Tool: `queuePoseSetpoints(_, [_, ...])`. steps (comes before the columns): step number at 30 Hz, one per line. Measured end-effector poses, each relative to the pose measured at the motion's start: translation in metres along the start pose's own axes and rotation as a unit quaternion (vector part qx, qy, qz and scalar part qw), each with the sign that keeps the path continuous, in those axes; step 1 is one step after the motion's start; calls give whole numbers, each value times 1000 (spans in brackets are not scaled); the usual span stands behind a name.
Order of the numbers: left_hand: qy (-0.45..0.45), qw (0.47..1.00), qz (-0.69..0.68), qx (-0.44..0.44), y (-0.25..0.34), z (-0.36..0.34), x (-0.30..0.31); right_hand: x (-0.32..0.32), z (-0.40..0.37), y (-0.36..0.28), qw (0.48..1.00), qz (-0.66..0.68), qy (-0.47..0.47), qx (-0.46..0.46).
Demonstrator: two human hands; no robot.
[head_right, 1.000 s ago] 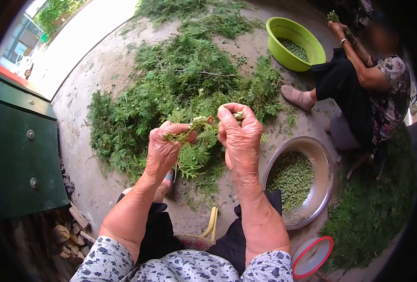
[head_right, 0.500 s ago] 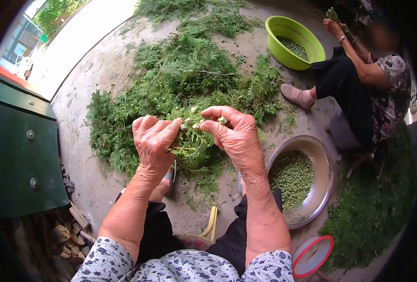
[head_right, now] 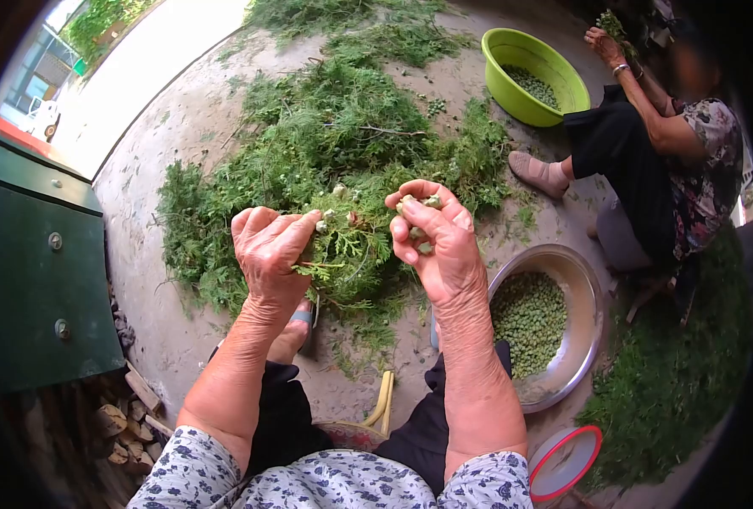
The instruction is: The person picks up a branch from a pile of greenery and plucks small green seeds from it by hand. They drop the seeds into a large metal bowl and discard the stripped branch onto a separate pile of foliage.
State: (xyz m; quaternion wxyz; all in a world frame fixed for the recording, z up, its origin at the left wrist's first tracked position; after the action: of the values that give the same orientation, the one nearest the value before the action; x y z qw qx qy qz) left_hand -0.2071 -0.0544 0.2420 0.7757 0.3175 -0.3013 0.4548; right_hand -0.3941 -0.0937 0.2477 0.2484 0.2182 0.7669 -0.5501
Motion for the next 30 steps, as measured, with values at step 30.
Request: queuePoseSetpoints(30, [-17,999,-6,-43,5,-1,-4,-7,-5,17,886,-423,-145,122])
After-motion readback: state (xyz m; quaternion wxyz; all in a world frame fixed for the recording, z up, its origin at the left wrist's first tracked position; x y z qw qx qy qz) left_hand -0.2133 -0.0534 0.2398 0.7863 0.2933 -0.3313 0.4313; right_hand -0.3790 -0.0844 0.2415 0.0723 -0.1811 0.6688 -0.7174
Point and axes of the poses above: each hand's wrist, its own z-axis towards the middle knuckle, its own x-axis out of the back of the hand, y = z × x, the point moved 1 cm from there along z, towards the middle knuckle, and after that the axes turned 1 degree about -y, right-handed, at the moved point
